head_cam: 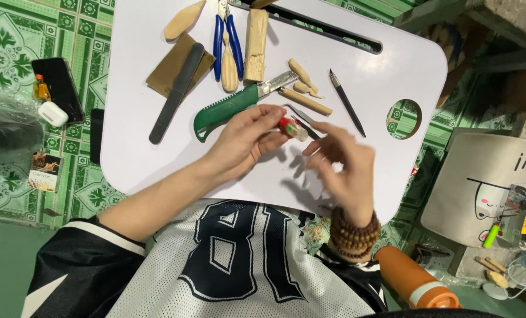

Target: Carving small wooden fishing lures and assembling them with wire components using hand tools.

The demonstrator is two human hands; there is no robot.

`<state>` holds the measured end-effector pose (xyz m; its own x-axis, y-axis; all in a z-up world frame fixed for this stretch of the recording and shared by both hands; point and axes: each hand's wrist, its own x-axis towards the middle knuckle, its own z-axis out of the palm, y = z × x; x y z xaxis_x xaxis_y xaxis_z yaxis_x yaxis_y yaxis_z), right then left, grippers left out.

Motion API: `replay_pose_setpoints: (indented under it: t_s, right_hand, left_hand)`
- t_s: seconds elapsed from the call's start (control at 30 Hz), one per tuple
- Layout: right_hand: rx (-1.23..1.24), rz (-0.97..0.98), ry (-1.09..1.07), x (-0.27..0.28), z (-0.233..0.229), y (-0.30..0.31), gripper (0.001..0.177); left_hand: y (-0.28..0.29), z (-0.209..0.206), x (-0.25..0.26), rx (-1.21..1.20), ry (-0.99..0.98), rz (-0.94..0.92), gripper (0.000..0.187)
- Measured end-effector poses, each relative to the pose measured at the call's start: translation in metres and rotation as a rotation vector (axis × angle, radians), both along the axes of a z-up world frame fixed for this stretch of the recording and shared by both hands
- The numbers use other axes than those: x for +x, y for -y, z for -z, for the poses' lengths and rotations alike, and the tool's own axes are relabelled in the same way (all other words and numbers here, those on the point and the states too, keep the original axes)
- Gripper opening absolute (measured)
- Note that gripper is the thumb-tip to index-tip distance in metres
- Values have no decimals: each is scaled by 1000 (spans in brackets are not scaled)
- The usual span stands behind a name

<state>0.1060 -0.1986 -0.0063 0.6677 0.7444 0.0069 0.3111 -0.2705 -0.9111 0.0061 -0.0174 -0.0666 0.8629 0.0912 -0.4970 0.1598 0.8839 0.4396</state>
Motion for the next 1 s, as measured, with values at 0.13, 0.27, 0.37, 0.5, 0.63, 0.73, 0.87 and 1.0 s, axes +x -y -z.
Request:
replay_pose_setpoints:
  t_s: [0.13,0.27,0.37,0.5,0.63,0.73,0.87,1.0]
  right_hand:
    - [-18,-7,106,-28,-2,-9,58]
    - [37,108,140,-36,12,0,29]
    - [79,138,73,-37,18,7,29]
    - [58,161,37,-40,18,11,30]
    - [18,154,48,-41,18,13,29]
    - [-68,165,56,-41,18,14,29]
    - [-141,146,103,-43,24,18,26]
    - [-179,156,106,-46,30,21,24]
  left_hand:
    - [15,-5,-9,34,-43,32,39]
    - [17,-14,-15,106,-49,19,41]
    - [17,-15,-19,130,-23,10,43]
    - [16,-10,-24,250,12,26,39]
    - [17,-7,-28,361,34,53,36]
    - [14,-11,-29,480,77,77,35]
    - [11,-23,-31,627,122,101,31]
    - [10,-25,-33,760,159,99,26]
